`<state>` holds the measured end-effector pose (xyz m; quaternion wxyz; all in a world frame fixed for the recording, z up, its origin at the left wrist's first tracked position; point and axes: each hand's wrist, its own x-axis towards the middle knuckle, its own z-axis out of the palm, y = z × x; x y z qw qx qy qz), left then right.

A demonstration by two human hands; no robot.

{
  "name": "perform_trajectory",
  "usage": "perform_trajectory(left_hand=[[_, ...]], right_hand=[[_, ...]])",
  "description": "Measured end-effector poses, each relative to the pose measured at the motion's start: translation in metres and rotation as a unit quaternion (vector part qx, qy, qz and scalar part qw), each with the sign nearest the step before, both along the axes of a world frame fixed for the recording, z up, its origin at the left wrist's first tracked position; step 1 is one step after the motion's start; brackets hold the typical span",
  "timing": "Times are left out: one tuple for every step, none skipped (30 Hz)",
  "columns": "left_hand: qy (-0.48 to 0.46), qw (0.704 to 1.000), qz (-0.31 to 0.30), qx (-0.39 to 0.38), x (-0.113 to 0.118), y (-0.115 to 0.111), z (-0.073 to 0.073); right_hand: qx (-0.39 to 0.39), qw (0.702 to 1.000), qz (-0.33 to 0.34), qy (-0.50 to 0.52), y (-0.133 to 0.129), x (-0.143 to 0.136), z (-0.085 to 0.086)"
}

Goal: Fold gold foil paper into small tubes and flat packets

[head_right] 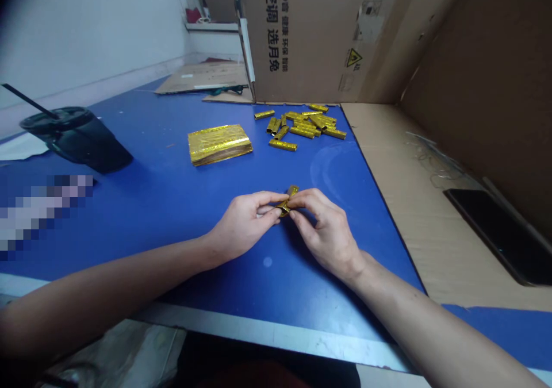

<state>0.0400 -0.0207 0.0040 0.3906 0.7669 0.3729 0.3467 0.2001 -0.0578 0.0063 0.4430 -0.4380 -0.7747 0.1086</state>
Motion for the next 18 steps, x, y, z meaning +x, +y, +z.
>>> perform_trajectory(left_hand=[[-0.001,1.000,-0.002,0.004,0.0000,-0.0001,-0.0006],[-0.003,1.000,-0.004,0.010,0.0000,-0.0002,-0.0009],[-0.006,1.000,-0.006,0.018,0.0000,-0.0005,-0.0011],[-0.009,1.000,-0.006,0.026,0.0001,-0.0007,-0.0011],[-0.012,0.999,-0.006,0.033,0.0001,-0.0010,-0.0010],[-0.013,0.999,-0.005,0.037,0.0001,-0.0013,-0.0008],[-0.013,0.999,-0.003,0.038,0.0001,-0.0016,-0.0006],[-0.012,0.999,-0.001,0.037,0.0001,-0.0018,-0.0005],[-0.011,0.999,0.000,0.036,-0.0001,-0.0021,-0.0005],[-0.010,0.999,0.000,0.035,-0.0003,-0.0023,-0.0007],[-0.011,0.999,-0.002,0.032,-0.0006,-0.0026,-0.0009],[-0.011,1.000,-0.005,0.029,-0.0009,-0.0030,-0.0012],[-0.012,1.000,-0.009,0.024,-0.0012,-0.0034,-0.0015],[-0.013,1.000,-0.016,0.018,-0.0014,-0.0039,-0.0018],[-0.014,1.000,-0.026,0.009,-0.0015,-0.0043,-0.0019],[-0.018,0.999,-0.036,-0.001,-0.0015,-0.0046,-0.0019],[-0.024,0.999,-0.046,-0.010,-0.0015,-0.0049,-0.0017],[-0.030,0.998,-0.055,-0.018,-0.0014,-0.0049,-0.0014]], right_hand=[[0.003,1.000,0.001,0.000,-0.0001,0.0000,0.0001],[0.005,1.000,0.001,0.000,-0.0004,-0.0001,0.0002],[0.006,1.000,0.004,-0.001,-0.0008,-0.0003,0.0004],[0.006,1.000,0.008,-0.002,-0.0012,-0.0003,0.0005],[0.005,1.000,0.012,-0.004,-0.0016,-0.0004,0.0007],[0.002,1.000,0.015,-0.007,-0.0019,-0.0005,0.0009],[0.000,1.000,0.017,-0.011,-0.0022,-0.0005,0.0010],[-0.002,1.000,0.018,-0.015,-0.0023,-0.0005,0.0013],[-0.004,1.000,0.017,-0.019,-0.0023,-0.0006,0.0016],[-0.004,1.000,0.015,-0.024,-0.0023,-0.0007,0.0020],[-0.002,1.000,0.012,-0.027,-0.0022,-0.0008,0.0025],[0.000,0.999,0.010,-0.030,-0.0022,-0.0010,0.0031],[0.004,0.999,0.007,-0.033,-0.0023,-0.0011,0.0037],[0.006,0.999,0.004,-0.035,-0.0023,-0.0012,0.0042],[0.006,0.999,0.001,-0.038,-0.0024,-0.0013,0.0047],[0.006,0.999,-0.002,-0.039,-0.0025,-0.0013,0.0051],[0.003,0.999,-0.006,-0.039,-0.0025,-0.0012,0.0054],[0.001,0.999,-0.009,-0.039,-0.0025,-0.0010,0.0056]])
